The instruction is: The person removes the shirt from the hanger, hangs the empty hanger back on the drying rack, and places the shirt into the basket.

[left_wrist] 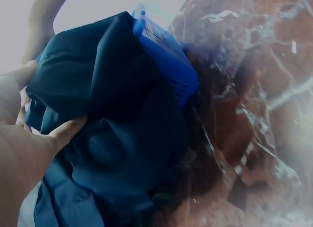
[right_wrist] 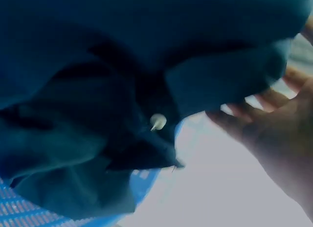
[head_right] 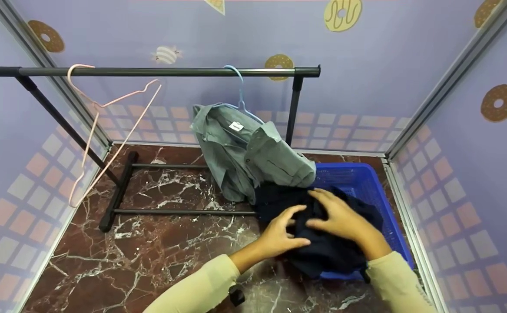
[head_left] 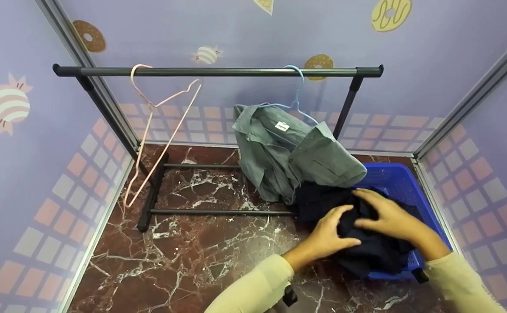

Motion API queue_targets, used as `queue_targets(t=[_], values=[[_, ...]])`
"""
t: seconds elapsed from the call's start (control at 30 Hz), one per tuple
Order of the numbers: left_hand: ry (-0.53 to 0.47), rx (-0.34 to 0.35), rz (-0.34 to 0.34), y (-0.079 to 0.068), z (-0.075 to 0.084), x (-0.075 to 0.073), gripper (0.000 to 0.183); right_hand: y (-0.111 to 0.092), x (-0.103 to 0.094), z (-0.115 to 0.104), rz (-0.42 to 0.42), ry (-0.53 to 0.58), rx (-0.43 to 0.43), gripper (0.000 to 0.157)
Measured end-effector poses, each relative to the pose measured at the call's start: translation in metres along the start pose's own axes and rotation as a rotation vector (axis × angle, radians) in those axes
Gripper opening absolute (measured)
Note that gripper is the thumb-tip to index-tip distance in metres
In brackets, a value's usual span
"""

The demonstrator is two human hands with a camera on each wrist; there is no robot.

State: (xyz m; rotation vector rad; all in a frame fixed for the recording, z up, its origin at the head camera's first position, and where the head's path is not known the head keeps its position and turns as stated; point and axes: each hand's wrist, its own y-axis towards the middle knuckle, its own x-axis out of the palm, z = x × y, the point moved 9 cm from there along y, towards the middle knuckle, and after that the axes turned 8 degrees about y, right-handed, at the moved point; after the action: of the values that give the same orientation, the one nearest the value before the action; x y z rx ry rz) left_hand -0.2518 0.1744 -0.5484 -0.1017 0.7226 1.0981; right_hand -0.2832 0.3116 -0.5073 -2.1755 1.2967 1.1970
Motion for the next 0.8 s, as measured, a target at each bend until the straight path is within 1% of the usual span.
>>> queue_targets(t=[0.07,0.13,0.23,0.33,0.4,0.5,0.6,0.7,0.8], values=[[-0.071,-0.033,-0.014,-0.005,-0.01,-0.002,0.085,0.003,0.012,-0.004,-0.042,-0.046,-0.005,0.099],[-0.141,-0.077,-0.027,-0.01,-0.02,-0.004,0.087,0.006,0.023,-0.006,-0.084,-0.108,-0.007,0.113],[-0.205,-0.132,-0.033,-0.017,-0.037,-0.012,0.088,0.009,0.037,-0.009,-0.127,-0.222,-0.014,0.126],[-0.188,-0.153,-0.027,-0.024,-0.051,-0.024,0.089,0.012,0.049,-0.01,-0.153,-0.336,-0.009,0.132],[-0.169,-0.156,-0.016,-0.029,-0.06,-0.033,0.088,0.014,0.055,-0.012,-0.158,-0.393,-0.011,0.134],[-0.122,-0.164,0.005,-0.034,-0.071,-0.048,0.088,0.017,0.062,-0.013,-0.152,-0.449,-0.026,0.133],[-0.066,-0.155,0.026,-0.037,-0.079,-0.063,0.087,0.02,0.066,-0.015,-0.123,-0.466,-0.053,0.123],[-0.014,-0.134,0.044,-0.04,-0.083,-0.074,0.087,0.021,0.068,-0.017,-0.095,-0.451,-0.09,0.109],[0.014,-0.123,0.056,-0.044,-0.087,-0.084,0.089,0.023,0.071,-0.02,-0.076,-0.418,-0.134,0.1]])
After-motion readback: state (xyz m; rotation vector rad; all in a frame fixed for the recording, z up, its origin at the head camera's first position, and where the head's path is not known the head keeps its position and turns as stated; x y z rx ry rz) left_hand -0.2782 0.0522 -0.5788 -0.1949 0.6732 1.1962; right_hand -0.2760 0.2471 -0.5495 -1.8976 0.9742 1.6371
